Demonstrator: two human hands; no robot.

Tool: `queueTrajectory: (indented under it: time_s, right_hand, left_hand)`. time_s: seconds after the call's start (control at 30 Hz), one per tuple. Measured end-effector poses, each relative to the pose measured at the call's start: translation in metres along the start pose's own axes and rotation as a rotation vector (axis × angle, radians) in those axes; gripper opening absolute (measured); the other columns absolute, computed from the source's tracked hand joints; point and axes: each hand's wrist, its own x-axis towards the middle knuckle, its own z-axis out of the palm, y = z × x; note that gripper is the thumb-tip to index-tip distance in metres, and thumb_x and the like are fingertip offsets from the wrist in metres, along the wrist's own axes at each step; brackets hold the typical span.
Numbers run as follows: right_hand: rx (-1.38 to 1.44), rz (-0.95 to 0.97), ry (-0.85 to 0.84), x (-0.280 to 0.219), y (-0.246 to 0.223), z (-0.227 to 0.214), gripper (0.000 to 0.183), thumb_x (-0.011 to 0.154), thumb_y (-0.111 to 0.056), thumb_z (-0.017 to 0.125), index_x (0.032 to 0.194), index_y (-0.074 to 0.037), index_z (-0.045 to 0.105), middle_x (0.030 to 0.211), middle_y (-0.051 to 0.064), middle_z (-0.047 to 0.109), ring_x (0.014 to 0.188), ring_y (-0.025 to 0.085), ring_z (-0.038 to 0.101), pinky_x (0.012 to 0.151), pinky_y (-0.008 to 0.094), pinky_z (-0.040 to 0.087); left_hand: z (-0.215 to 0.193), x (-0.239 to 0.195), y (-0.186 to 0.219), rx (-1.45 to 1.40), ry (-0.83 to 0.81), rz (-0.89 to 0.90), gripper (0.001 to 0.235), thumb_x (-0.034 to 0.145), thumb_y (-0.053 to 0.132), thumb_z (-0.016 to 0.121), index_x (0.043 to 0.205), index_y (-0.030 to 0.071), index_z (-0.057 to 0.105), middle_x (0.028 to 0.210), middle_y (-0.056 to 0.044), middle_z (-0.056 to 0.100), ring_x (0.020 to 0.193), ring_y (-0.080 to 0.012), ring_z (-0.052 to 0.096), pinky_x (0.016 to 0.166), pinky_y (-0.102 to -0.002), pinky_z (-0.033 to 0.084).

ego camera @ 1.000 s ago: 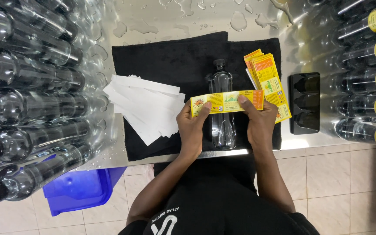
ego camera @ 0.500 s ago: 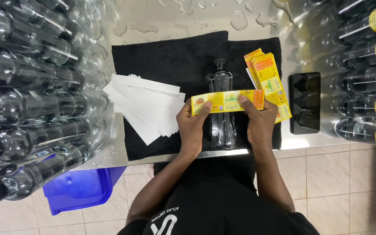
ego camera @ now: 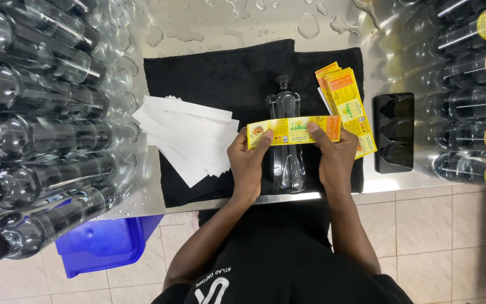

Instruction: Manual application of adhesive labels onto plastic bottles at a production workstation.

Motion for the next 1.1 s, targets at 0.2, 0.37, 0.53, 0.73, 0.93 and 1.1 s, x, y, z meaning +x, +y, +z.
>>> queueTrajectory:
  time_s: [0.2,0.37,0.53,0.73,0.93,1.1]
  right_hand:
    - [-0.043,0.0,0.02,0.002,0.013,-0.004,0.02,0.098,-0.021,0.089,0.102,-0.004,0.081,0.095,0.016,0.079,0.09,0.023,0.081,0.091,0.036,0.066]
    - [-0.093,-0.022,0.042,0.004,0.023,-0.01,0.021,0.099,-0.021,0.09,0.102,-0.003,0.081,0.095,0.017,0.079,0.089,0.024,0.08,0.089,0.036,0.065]
    - [-0.196,-0.047,0.057,-0.002,0.019,-0.003,0.024,0.096,-0.024,0.093,0.1,-0.003,0.081,0.088,0.014,0.076,0.084,0.02,0.073,0.085,0.038,0.061]
    - [-0.223,-0.064,0.038,-0.017,-0.01,0.006,0.033,0.096,-0.027,0.093,0.106,0.002,0.081,0.089,0.014,0.075,0.084,0.018,0.072,0.084,0.039,0.062]
    - [0.055,0.041,-0.052,-0.034,0.022,-0.003,0.041,0.081,-0.029,0.097,0.109,-0.007,0.078,0.093,0.001,0.067,0.092,0.013,0.063,0.093,0.034,0.055]
    - [0.156,-0.071,-0.342,-0.043,0.051,-0.017,0.117,0.07,-0.084,0.079,0.15,-0.001,0.063,0.132,0.022,0.071,0.126,0.034,0.067,0.113,0.06,0.052]
  left_hand:
    - [0.002,0.001,-0.003,0.005,0.01,0.018,0.03,0.098,0.026,0.085,0.119,0.008,0.075,0.117,-0.02,0.077,0.12,-0.0284,0.073,0.104,-0.05,0.057]
    - [0.003,0.002,-0.005,0.038,0.014,0.039,0.03,0.098,0.025,0.086,0.12,0.009,0.075,0.114,-0.02,0.077,0.114,-0.0302,0.076,0.102,-0.049,0.058]
    - [0.01,0.0,-0.004,0.046,0.006,0.095,0.029,0.099,0.022,0.085,0.121,0.008,0.072,0.134,-0.017,0.073,0.123,-0.0311,0.074,0.095,-0.038,0.061]
    - [0.025,-0.012,0.003,0.007,-0.026,0.12,0.036,0.105,0.018,0.075,0.136,0.003,0.064,0.151,-0.017,0.06,0.139,-0.0371,0.061,0.101,-0.041,0.057]
    - [0.023,-0.012,-0.008,-0.216,-0.004,0.239,0.044,0.102,0.016,0.078,0.141,-0.001,0.065,0.156,-0.016,0.06,0.146,-0.0357,0.06,0.105,-0.038,0.058]
    - [0.029,-0.035,0.008,-0.293,-0.139,0.363,0.052,0.099,0.022,0.083,0.144,0.003,0.064,0.154,-0.016,0.062,0.144,-0.035,0.062,0.11,-0.039,0.058]
